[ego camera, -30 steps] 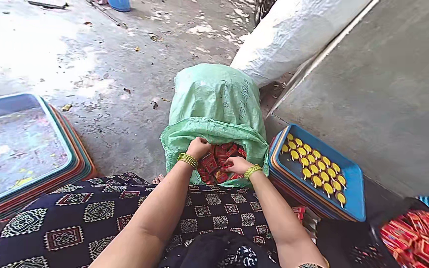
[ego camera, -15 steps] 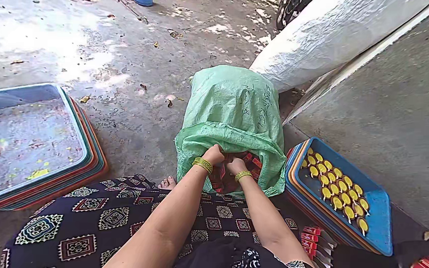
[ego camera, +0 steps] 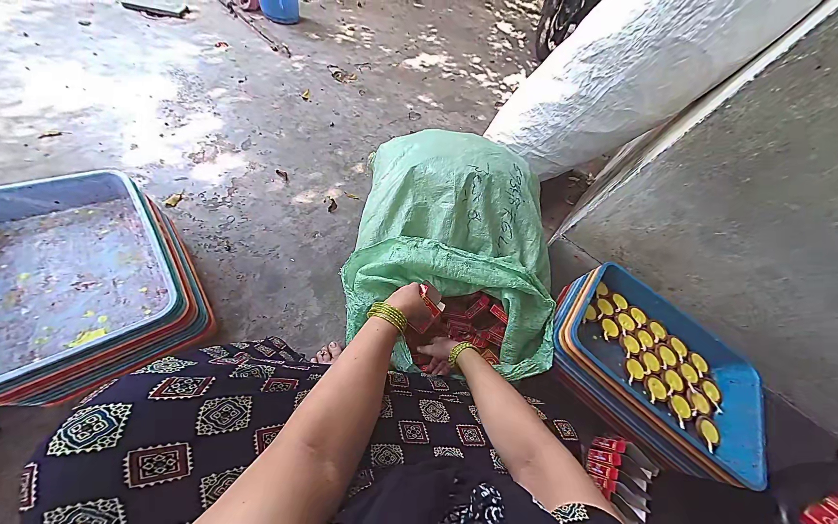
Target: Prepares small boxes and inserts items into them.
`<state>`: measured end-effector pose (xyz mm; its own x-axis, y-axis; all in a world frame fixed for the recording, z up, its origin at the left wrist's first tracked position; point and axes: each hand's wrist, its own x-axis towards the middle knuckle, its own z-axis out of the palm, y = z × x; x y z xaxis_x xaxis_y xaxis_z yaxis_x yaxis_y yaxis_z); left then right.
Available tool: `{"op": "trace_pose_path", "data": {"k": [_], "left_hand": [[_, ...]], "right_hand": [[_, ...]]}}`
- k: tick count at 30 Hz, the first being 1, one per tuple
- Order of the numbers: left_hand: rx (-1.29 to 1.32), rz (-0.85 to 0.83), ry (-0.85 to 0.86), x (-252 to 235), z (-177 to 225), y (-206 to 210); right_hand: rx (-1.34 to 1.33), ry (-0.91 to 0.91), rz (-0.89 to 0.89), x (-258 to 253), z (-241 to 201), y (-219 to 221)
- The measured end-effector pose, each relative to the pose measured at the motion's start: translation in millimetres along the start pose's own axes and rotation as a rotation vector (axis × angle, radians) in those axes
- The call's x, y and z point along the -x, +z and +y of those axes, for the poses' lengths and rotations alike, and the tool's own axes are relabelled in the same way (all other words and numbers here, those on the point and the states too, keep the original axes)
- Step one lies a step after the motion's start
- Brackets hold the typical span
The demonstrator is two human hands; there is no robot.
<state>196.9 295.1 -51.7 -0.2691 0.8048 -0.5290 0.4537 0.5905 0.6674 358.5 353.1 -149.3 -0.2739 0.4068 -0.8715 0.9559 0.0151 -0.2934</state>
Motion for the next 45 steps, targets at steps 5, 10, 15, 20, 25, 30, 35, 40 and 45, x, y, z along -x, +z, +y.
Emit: {"op": "trace_pose_path", "data": {"k": [5, 10, 15, 20, 25, 30, 35, 40, 45], "left_hand": [[0.047, 0.031, 0.007, -4.1, 0.7, 2.4], [0.077, 0.096, 0.018, -5.1, 0.7, 0.2], [0.113, 0.135, -0.038, 3.3, 6.5, -3.0], [0.228, -0.009, -0.040, 0.1, 3.2, 2.4], [0.701, -0.292, -0.070, 3.6, -7.8, 8.9], [0.510, -0.262, -0.067, 3.1, -5.1, 11.1], [0.398, 0.000, -0.020, -10.2, -7.7, 8.8], [0.353, 0.065, 0.038, -10.7, -5.0, 8.6], [0.309, 0.086, 0.053, -11.3, -3.5, 6.9]], "right_hand": [[0.004, -0.081, 0.071, -16.0, -1.5, 11.3], [0.183, -0.226, 0.183, -1.2, -1.1, -20.3], [0.221, -0.431, 0.179, 66.8, 10.9, -82.4], [-0.105, -0.698, 0.126, 95.5, 42.2, -99.3], [-0.224, -0.788, 0.250, 83.7, 41.8, -92.2], [-0.324, -0.808, 0.536, 64.1, 17.9, -70.8], [-0.068, -0.252, 0.415, 34.0, -4.4, -30.9], [0.330, -0.145, 0.145, -0.4, -2.3, 15.4], [-0.028, -0.256, 0.169, -16.8, 1.6, -0.1]]}}
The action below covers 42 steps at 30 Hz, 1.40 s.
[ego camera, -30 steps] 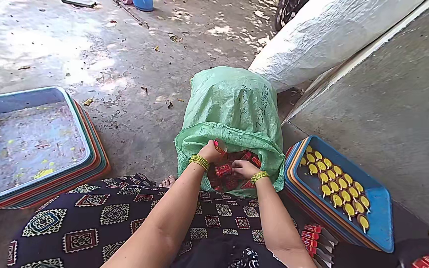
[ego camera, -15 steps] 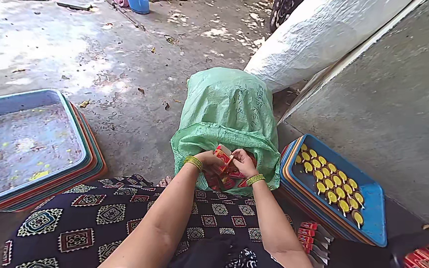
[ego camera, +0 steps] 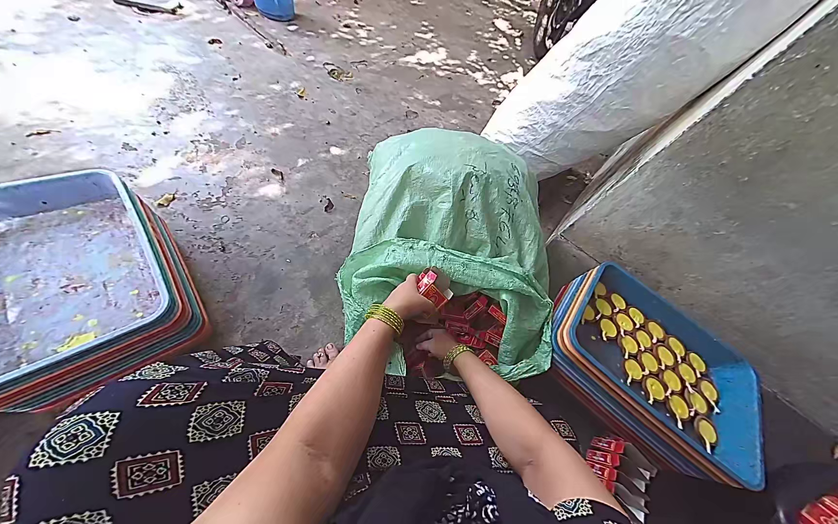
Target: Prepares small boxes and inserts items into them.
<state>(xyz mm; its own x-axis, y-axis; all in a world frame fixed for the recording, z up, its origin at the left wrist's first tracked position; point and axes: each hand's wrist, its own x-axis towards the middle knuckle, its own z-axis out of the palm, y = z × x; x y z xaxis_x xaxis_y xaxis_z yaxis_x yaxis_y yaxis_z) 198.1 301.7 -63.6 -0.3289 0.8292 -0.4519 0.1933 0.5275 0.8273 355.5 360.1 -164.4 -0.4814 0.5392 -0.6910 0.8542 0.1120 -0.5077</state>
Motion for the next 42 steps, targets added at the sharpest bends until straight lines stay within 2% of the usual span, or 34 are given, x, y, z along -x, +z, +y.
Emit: {"op": "trace_pose_path", "data": {"k": [4, 9, 12, 15, 20, 22, 23, 24, 26, 28, 30, 32, 36, 39, 42], "left_hand": [[-0.103, 0.046, 0.053, 2.3, 2.8, -2.2], [-0.152, 0.038, 0.187, 0.5, 2.4, 11.2], [-0.149, -0.062, 0.283, 9.1, 6.8, 21.4], [-0.184, -0.071, 0.306, 16.5, 6.9, 32.1], [-0.307, 0.056, 0.203, 18.1, 3.7, 28.7], [-0.271, 0.145, 0.175, 14.3, 1.2, 24.2], [-0.239, 0.181, 0.166, 13.9, 1.9, 21.9], [-0.199, 0.199, 0.166, 13.9, 4.1, 19.5], [-0.150, 0.206, 0.185, 15.0, 11.0, 15.6], [-0.114, 0.198, 0.209, 17.5, 16.5, 13.9], [-0.092, 0.182, 0.224, 20.1, 18.8, 14.8], [-0.087, 0.170, 0.233, 21.2, 19.8, 15.1], [-0.063, 0.176, 0.251, 17.7, 19.9, 13.3], [0.030, 0.204, 0.272, 22.9, 22.7, 5.7], [0.121, 0.247, 0.315, 24.2, 24.0, 5.2]], "right_hand": [[-0.200, -0.031, 0.093, 33.5, -11.6, -48.4], [-0.506, -0.286, 0.316, 88.6, -12.7, -92.7], [-0.702, -0.317, 0.515, 96.9, -22.6, -82.4], [-0.784, -0.285, 0.671, 96.8, -36.3, -65.3], [-0.949, -0.361, 0.718, 92.9, -51.0, -50.1], [-0.769, -0.306, 0.804, 82.6, -48.2, -49.2], [-0.578, -0.232, 0.788, 76.7, -44.1, -48.6], [-0.349, -0.143, 0.689, 69.9, -38.3, -48.0], [0.090, -0.032, 0.347, 43.3, -20.8, -37.0], [0.406, -0.006, 0.049, 22.9, -6.0, -11.7], [0.658, 0.011, -0.087, 18.0, 1.7, 14.3], [0.772, 0.050, -0.128, 18.5, -1.3, 27.2], [0.713, 0.000, -0.173, 7.4, 1.4, 9.3], [0.348, -0.036, -0.132, 25.7, 1.9, -36.1], [-0.100, 0.004, 0.040, 78.0, 5.6, -86.5]]}}
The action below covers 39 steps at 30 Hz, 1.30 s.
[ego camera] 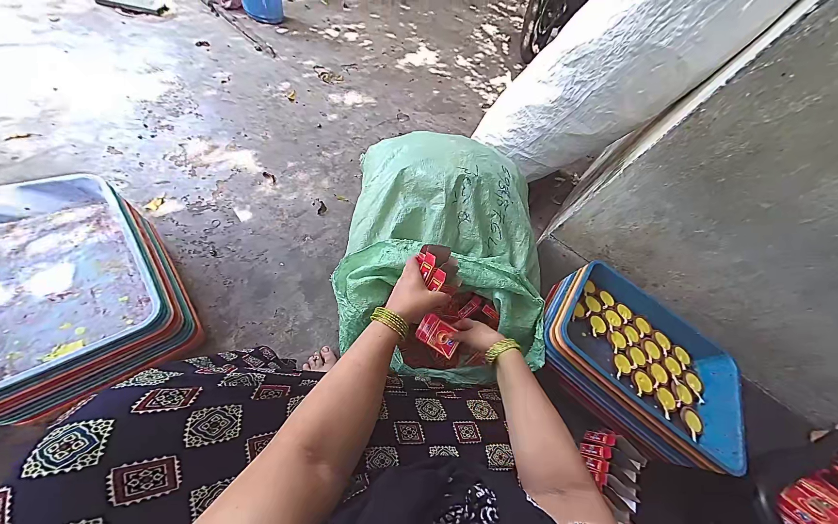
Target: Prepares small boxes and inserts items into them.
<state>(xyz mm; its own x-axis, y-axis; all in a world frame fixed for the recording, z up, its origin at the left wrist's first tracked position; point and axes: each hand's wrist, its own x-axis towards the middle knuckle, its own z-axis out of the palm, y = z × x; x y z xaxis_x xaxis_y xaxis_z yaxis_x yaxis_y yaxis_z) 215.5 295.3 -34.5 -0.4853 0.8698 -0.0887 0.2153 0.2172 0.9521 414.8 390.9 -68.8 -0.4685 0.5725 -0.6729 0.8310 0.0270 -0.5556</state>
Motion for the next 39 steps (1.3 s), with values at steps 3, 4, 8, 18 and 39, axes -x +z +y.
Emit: {"op": "trace_pose_path", "data": {"k": [3, 4, 8, 18, 39], "left_hand": [[0.065, 0.062, 0.055, -0.4, 2.2, 4.5], [0.102, 0.062, 0.058, 0.5, 3.3, 7.3], [0.339, -0.146, 0.011, 17.2, 16.6, 30.6], [0.733, -0.399, 0.049, 110.3, 32.0, 112.7], [-0.128, -0.907, 0.849, 169.7, 32.8, 119.8]], "right_hand": [[-0.550, -0.127, 0.134, 53.9, 15.4, -31.7], [-0.704, -0.209, 0.171, 69.6, 23.9, -35.3], [-1.089, -0.596, 0.338, 116.9, 46.2, -20.1], [0.226, -0.743, 1.512, 190.7, 58.1, 58.5], [-0.244, -0.802, 0.875, 273.4, 156.1, 83.5]]}}
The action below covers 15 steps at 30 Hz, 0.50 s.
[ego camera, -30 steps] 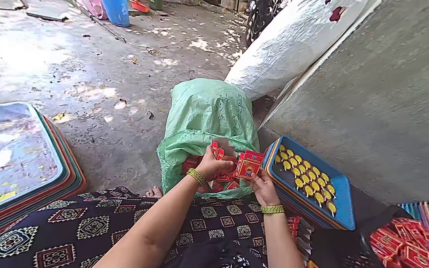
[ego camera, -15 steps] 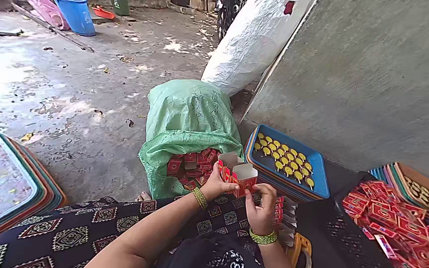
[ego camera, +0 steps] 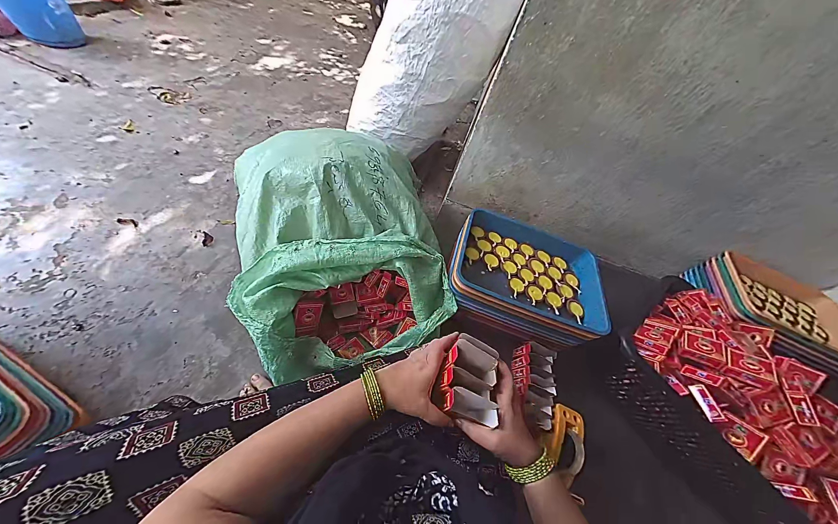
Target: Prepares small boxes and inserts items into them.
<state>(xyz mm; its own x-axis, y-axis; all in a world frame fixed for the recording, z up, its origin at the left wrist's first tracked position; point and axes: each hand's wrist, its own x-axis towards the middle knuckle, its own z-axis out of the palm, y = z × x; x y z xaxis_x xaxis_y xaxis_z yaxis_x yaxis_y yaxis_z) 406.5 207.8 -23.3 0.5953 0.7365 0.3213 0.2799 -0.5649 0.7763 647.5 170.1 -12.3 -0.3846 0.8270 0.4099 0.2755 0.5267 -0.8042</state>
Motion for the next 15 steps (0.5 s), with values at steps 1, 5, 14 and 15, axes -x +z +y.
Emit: {"op": "trace_pose_path", "data": {"k": [1, 5, 14, 15], "left_hand": [[-0.008, -0.023, -0.008, 0.3, 3.4, 1.2], [0.067, -0.013, -0.026, 3.3, 5.2, 12.9], [0.017, 0.068, -0.016, 10.0, -9.8, 24.9], [0.030, 0.089, 0.001, 9.5, -10.6, 25.9]], "right_hand": [[0.017, -0.016, 0.007, 1.7, 0.8, 2.2], [-0.048, -0.087, -0.089, 3.6, 1.2, 9.8], [0.223, 0.047, -0.405, 6.8, 10.4, -23.5], [0.162, 0.070, -0.422, -1.7, 13.3, -36.7]]}}
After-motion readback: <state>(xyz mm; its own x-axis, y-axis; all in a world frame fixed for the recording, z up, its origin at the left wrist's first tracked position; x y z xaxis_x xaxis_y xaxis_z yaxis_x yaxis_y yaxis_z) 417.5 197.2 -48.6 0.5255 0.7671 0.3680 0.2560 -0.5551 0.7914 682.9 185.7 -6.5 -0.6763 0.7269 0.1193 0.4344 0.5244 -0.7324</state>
